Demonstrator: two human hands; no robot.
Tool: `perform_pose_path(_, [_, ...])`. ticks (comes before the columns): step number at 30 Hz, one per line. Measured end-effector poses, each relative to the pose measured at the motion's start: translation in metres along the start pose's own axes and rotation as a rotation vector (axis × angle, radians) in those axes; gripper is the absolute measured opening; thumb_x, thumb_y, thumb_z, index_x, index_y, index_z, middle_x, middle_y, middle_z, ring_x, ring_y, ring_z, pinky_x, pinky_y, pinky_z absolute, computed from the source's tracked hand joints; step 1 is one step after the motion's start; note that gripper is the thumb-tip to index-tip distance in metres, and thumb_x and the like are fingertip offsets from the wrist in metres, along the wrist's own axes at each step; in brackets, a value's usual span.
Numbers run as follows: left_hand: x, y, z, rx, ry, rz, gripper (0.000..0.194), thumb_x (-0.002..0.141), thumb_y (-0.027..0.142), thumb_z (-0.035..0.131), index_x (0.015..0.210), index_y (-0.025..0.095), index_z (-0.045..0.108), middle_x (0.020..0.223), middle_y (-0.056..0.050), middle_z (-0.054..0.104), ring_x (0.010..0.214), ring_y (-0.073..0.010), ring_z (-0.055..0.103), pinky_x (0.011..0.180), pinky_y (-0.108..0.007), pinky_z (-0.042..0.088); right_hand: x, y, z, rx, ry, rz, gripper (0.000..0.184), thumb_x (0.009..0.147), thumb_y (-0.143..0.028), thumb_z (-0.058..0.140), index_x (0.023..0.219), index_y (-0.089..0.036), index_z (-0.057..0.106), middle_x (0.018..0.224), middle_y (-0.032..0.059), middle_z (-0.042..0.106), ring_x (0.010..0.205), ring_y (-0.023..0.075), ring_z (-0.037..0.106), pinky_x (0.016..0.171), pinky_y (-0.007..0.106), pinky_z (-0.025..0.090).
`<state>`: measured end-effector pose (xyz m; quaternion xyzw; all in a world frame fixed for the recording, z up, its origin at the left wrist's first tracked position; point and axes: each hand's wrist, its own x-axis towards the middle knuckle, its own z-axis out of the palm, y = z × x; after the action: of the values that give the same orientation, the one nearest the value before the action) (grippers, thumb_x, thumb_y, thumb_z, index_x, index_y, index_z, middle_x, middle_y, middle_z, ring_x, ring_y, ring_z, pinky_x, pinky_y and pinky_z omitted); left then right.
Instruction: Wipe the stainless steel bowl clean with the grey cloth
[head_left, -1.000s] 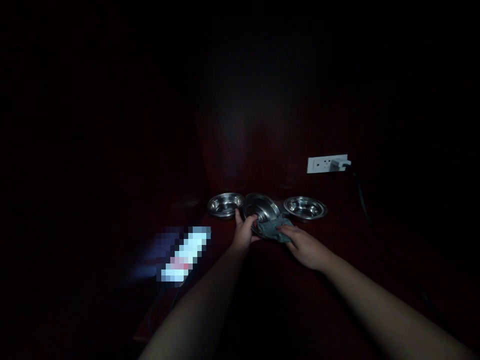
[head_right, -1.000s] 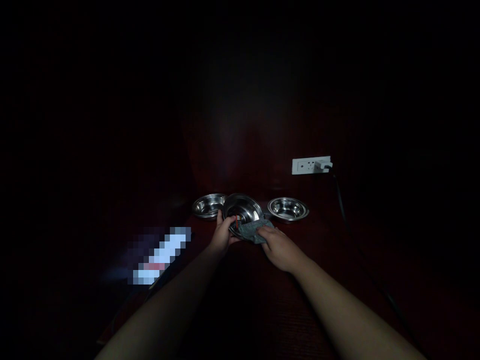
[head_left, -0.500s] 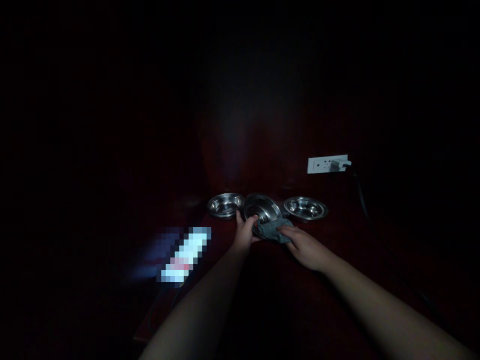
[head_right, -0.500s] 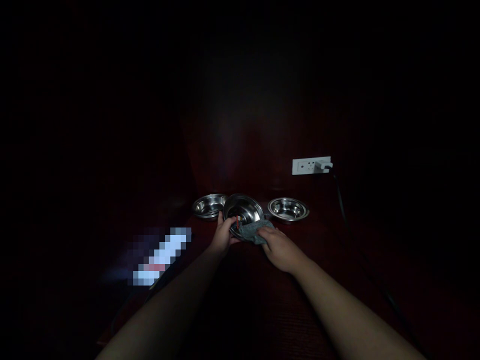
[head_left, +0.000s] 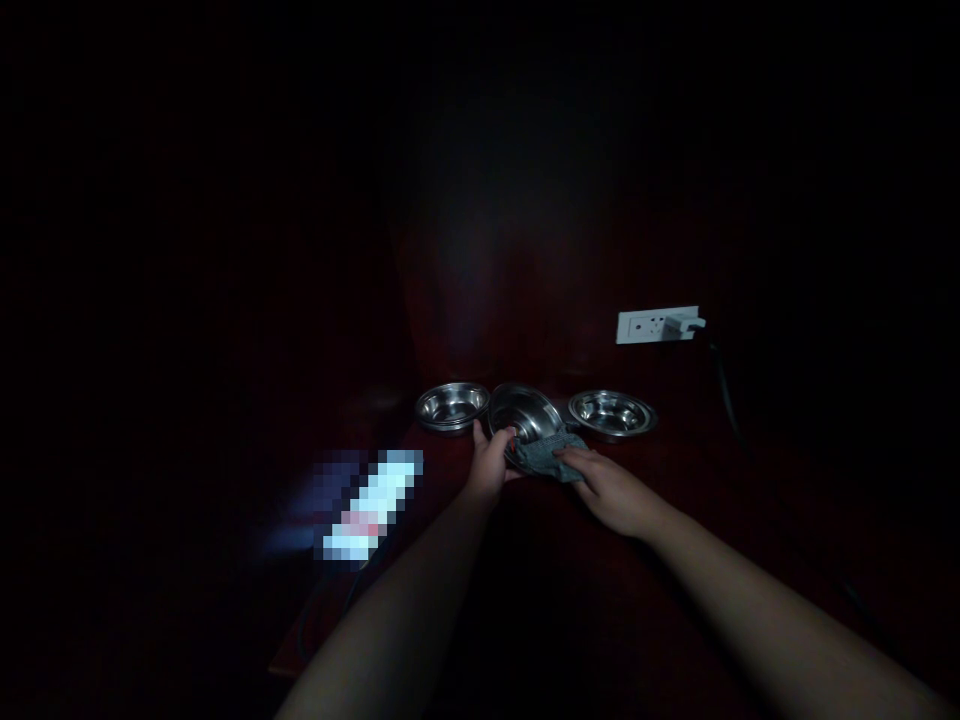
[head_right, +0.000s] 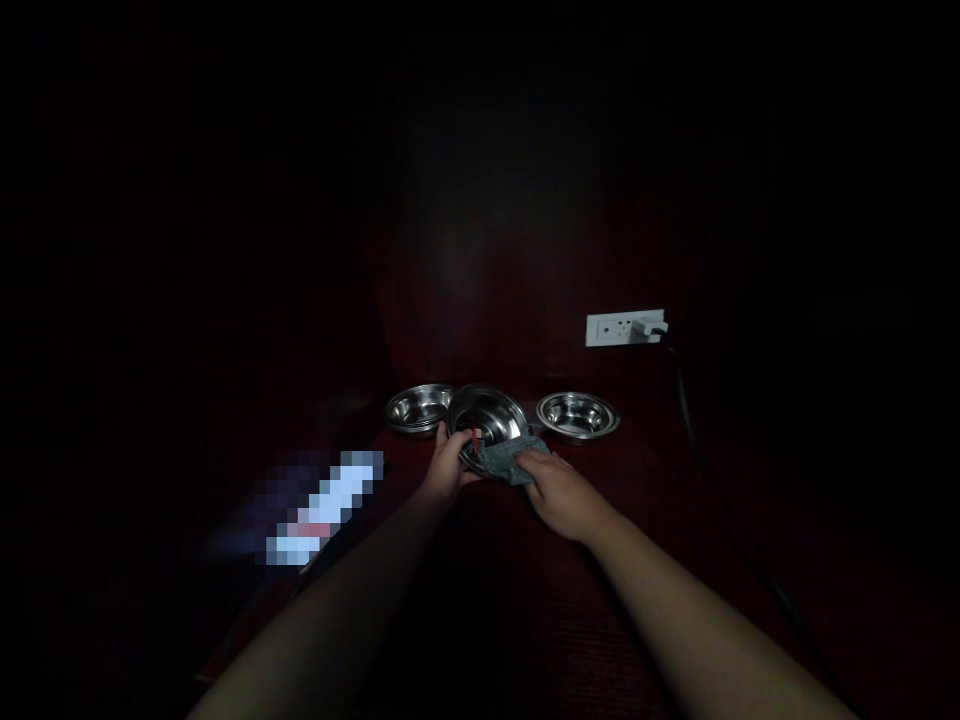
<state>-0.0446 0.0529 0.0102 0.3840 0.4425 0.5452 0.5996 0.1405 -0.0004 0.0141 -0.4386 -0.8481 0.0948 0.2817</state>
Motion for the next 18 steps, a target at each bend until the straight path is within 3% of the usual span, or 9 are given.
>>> perform_pose_path(18, [0.0012, -0.001, -0.0006, -0.026, -0.001, 0.014, 0.083, 0.073, 0.038, 0.062, 0.143, 0.034, 0.019, 0.126, -0.011, 0.054, 0.098, -0.0263, 0.063, 0.068, -0.045, 0.056, -0.001, 0.0017, 0.0016, -0.025, 0.038, -0.012, 0.036, 0.081, -0.01, 0.043, 0.11, -0.017, 0.062, 0.119, 0.0123, 0.063, 0.113, 0.026, 0.057, 0.102, 0.046, 0.041])
